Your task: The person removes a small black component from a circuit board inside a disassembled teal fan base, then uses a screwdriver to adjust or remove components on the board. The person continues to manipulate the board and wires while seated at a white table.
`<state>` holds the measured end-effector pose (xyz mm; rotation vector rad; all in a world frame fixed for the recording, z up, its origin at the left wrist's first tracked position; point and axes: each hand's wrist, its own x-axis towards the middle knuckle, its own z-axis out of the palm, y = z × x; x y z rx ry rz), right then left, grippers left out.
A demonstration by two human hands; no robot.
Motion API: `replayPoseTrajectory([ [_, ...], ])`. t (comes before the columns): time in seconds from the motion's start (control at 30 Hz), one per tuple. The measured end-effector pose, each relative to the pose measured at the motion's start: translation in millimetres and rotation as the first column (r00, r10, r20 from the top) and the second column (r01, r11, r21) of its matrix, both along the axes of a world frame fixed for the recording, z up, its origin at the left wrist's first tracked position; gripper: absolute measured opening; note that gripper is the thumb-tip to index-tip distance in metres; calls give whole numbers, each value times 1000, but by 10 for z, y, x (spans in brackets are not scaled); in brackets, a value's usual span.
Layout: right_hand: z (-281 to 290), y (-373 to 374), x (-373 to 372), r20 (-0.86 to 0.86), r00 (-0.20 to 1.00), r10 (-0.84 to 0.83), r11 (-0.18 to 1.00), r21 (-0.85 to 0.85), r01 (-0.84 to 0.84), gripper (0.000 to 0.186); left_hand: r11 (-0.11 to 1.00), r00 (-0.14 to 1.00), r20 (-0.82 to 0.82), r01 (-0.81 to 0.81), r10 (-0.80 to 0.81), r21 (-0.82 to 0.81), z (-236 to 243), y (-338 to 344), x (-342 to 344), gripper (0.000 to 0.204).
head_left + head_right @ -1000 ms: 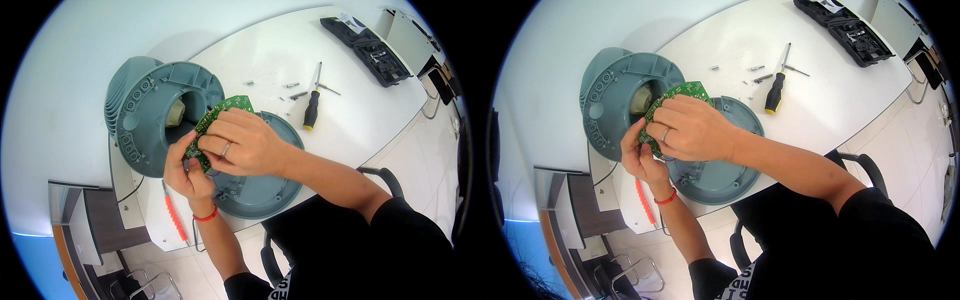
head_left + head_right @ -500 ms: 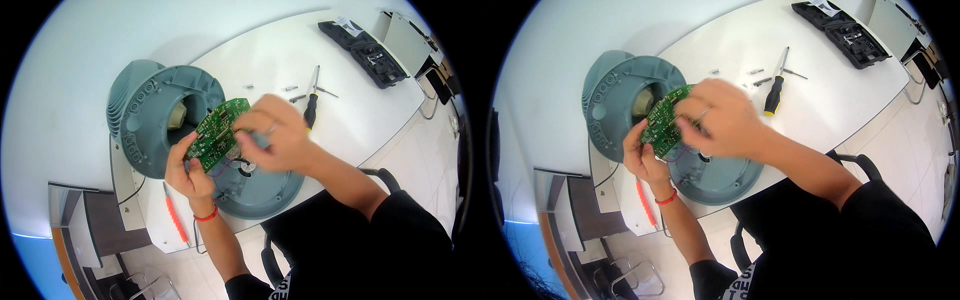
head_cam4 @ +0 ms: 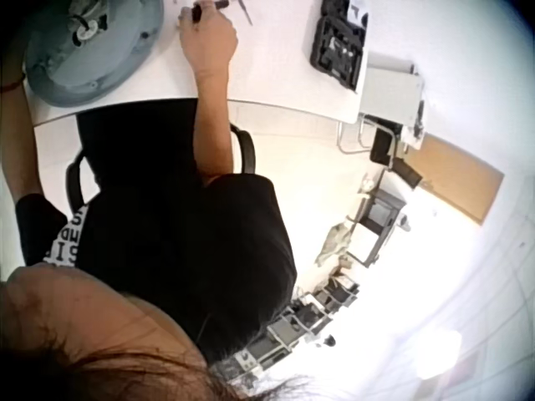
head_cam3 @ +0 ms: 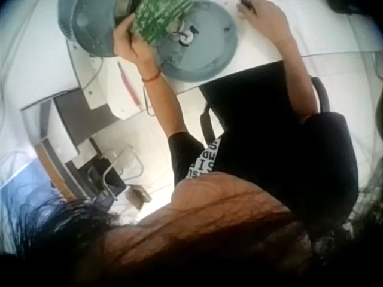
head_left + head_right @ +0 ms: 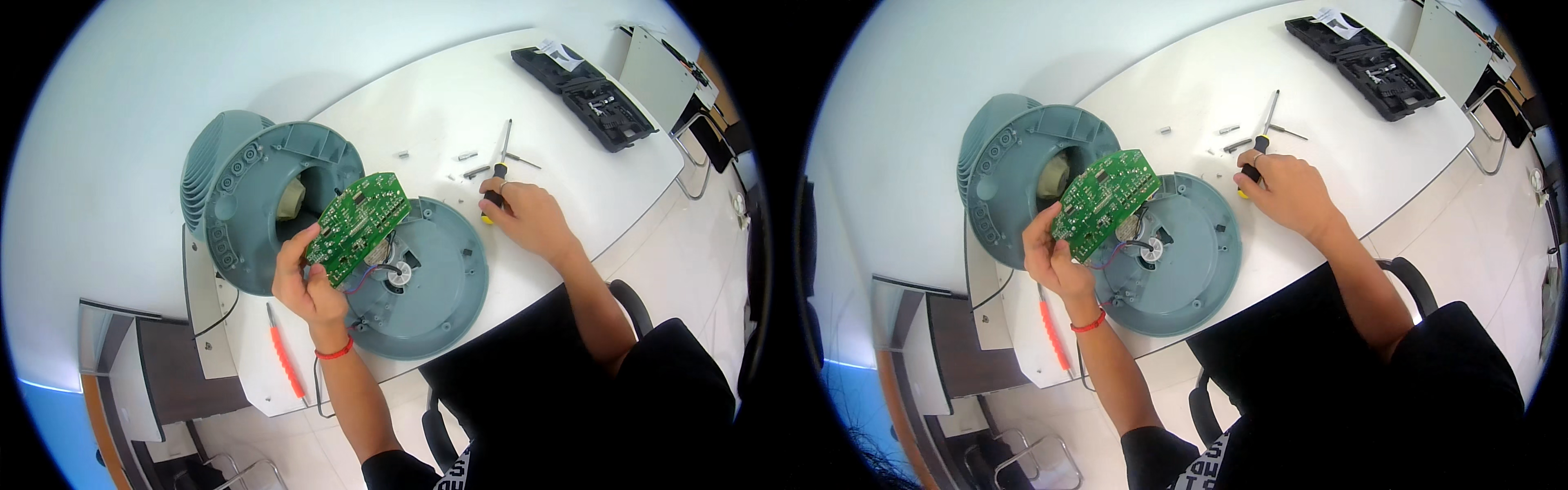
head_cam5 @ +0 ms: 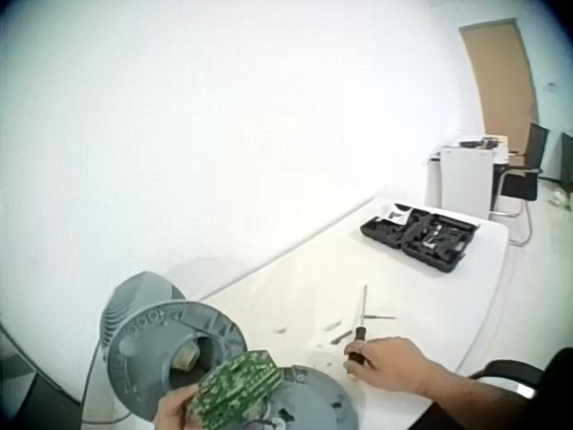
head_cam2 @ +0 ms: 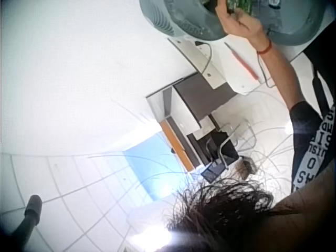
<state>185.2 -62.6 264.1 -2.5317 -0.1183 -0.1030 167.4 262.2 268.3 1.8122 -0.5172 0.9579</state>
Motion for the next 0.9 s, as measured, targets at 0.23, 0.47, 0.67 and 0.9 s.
replayPoseTrajectory([
  [0.23, -57, -41, -117, 75, 987, -140, 972, 201, 123, 27, 1000, 1000, 15, -2, 2, -2, -23, -3, 25, 43],
  [0.47, -105, -199, -541, 425, 862, -276, 781, 622, -57, 25, 999, 999, 22, 30, -29, -12, -17, -30, 9, 40],
  [0.67, 162, -253, -1002, 674, 720, 163, 708, 429, -561, 27, 999, 999, -12, 34, -33, 21, -46, -1, 0, 39],
  [0.9, 256, -169, -1151, 581, 733, 354, 683, 376, -627, 51, 997, 999, 21, 27, -28, 70, -39, 0, 14, 38],
])
